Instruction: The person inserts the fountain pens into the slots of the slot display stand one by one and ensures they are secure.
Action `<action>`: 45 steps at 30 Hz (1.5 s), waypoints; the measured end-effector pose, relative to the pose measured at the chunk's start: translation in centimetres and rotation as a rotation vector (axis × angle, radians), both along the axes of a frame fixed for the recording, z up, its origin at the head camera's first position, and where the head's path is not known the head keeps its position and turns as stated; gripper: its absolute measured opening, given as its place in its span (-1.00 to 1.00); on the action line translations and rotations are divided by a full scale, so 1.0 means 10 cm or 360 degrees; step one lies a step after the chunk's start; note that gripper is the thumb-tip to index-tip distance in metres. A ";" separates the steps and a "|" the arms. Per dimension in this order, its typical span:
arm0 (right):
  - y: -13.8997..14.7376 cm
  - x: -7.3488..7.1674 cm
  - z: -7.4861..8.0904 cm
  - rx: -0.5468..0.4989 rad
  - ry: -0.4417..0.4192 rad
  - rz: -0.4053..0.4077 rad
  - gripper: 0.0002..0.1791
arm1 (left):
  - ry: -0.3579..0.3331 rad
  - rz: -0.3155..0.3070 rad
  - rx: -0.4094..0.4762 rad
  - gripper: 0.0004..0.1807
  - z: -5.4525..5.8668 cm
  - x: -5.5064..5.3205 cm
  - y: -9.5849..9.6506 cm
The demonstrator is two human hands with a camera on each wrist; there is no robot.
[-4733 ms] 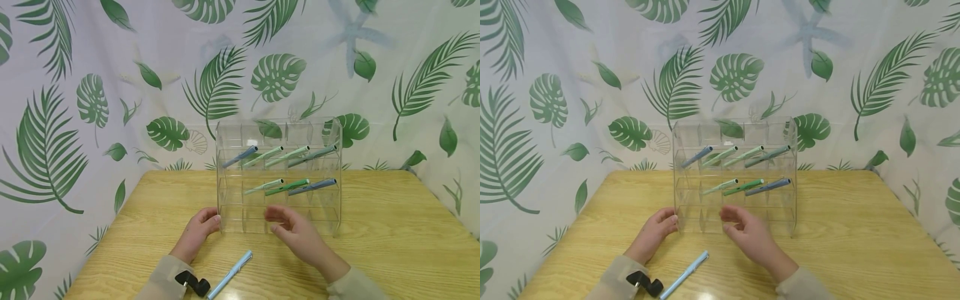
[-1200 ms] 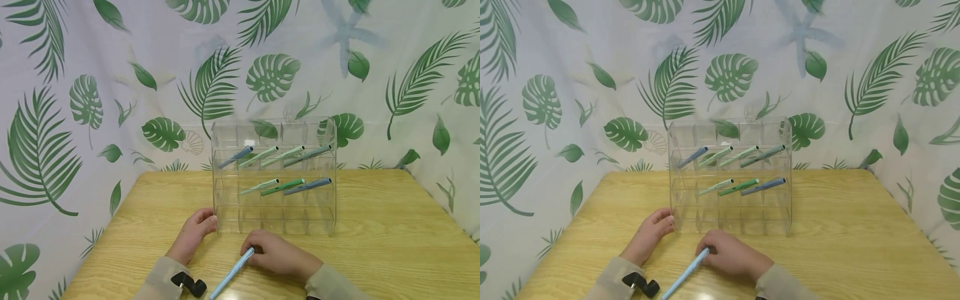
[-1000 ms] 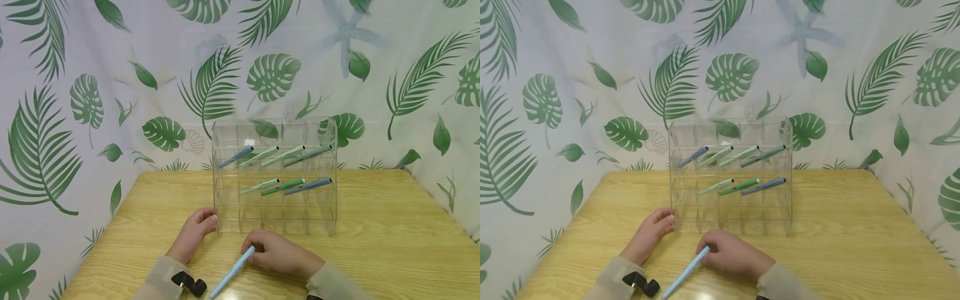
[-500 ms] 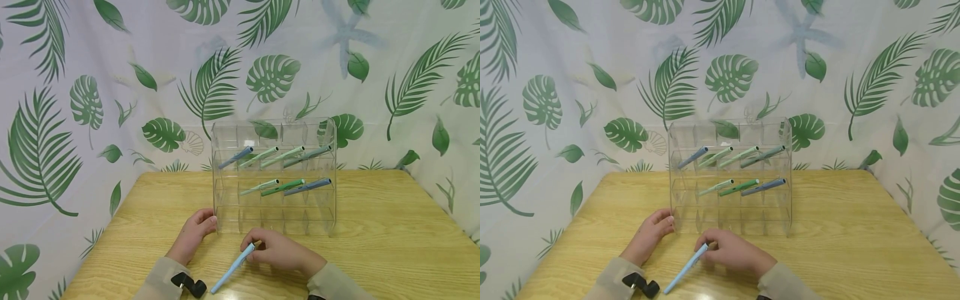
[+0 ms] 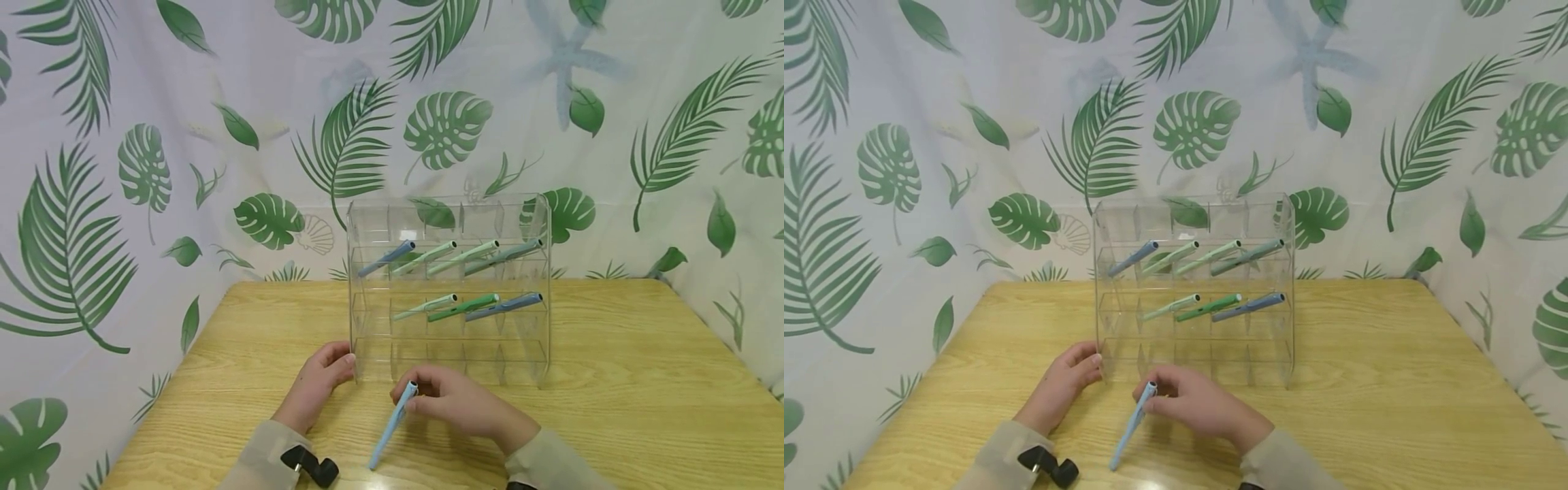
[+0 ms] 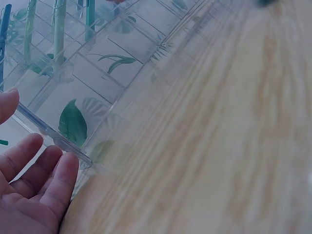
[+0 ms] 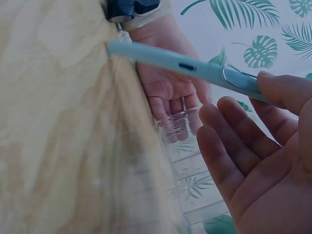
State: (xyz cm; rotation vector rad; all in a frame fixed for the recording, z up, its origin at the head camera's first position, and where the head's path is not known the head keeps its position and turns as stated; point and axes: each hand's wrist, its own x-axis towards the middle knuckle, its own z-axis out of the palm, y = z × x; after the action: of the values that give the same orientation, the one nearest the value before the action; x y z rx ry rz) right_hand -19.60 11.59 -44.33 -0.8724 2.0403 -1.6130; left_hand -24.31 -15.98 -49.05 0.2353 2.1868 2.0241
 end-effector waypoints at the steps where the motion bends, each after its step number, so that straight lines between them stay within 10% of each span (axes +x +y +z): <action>1: 0.01 0.00 0.01 -0.0021 -0.0006 0.0007 -0.80 | 0.0002 -0.0001 0.0001 -0.42 0.00 0.00 0.00; 30: -0.01 -0.08 0.42 -0.0375 0.0067 -0.0171 -0.66 | 0.0002 -0.0008 0.0022 -0.44 0.01 0.00 0.01; 45: -0.16 -0.16 0.62 -0.0617 0.0209 -0.0554 -0.78 | 0.0003 0.0002 0.0034 -0.48 -0.01 -0.02 0.00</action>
State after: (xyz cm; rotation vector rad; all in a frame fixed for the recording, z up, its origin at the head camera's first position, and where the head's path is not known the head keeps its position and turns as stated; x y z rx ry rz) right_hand -21.25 10.02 -38.11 -0.7941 2.0907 -2.2494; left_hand -24.50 -15.96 -49.14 0.2384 2.1680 2.0492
